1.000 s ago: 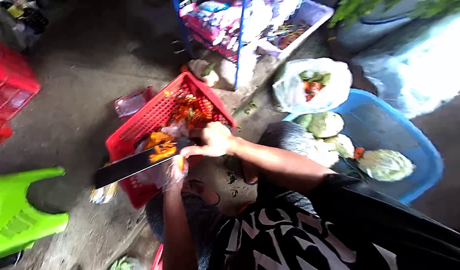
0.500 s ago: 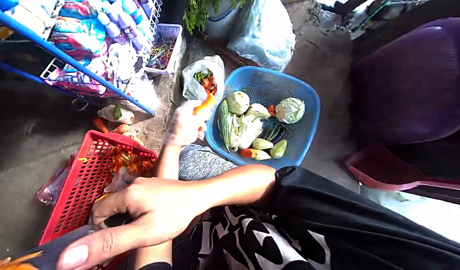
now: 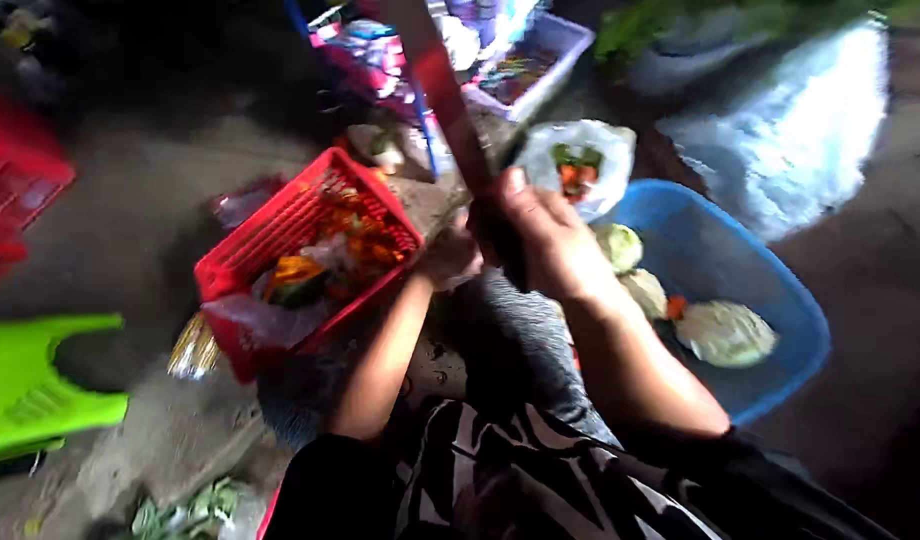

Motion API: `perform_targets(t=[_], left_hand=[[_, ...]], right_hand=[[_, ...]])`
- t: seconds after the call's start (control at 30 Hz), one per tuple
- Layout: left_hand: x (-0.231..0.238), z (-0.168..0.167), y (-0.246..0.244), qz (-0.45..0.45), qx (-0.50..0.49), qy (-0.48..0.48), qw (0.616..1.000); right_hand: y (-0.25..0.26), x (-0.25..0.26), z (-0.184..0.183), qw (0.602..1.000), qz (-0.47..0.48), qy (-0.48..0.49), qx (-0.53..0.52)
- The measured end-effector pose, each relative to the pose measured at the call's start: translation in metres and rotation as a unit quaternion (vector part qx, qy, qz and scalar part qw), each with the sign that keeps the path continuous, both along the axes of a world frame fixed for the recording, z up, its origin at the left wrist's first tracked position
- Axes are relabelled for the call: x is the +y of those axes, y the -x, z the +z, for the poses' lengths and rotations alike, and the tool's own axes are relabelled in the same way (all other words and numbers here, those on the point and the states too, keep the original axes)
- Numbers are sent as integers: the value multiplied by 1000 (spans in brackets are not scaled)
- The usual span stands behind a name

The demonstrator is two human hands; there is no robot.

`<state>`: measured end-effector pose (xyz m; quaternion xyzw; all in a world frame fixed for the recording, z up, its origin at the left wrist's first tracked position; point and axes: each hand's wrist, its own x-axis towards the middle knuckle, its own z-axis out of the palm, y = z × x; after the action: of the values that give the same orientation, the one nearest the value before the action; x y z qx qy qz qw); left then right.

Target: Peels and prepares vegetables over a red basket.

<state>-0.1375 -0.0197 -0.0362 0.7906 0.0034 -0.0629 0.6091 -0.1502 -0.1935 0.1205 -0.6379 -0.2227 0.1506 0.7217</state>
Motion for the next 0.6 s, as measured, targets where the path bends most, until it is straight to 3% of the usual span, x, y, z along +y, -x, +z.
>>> perform_targets(t=[0.03,0.1,0.2,0.3,0.4,0.5,0.6], left_hand=[[17,63,11,35,70,-56,995],[63,107,51,115,52,-222,967],[115,99,98,231,67,-492,837],[128,98,119,237,-13,-582,778],[118,83,110,157,-91,-591,786],[128,56,91,108,-11,-588,802],[158,43,82,126,35,-581,804]], right_hand=[[-8,8,-4,999,-18,26,-1],[-23,32,-18,991,-59,117,-32],[-40,72,-40,933,-26,340,-115],[-44,120,-51,850,73,491,-174],[-37,151,-56,798,168,542,-204],[-33,164,-60,781,215,552,-199],[-42,163,-62,770,213,571,-190]])
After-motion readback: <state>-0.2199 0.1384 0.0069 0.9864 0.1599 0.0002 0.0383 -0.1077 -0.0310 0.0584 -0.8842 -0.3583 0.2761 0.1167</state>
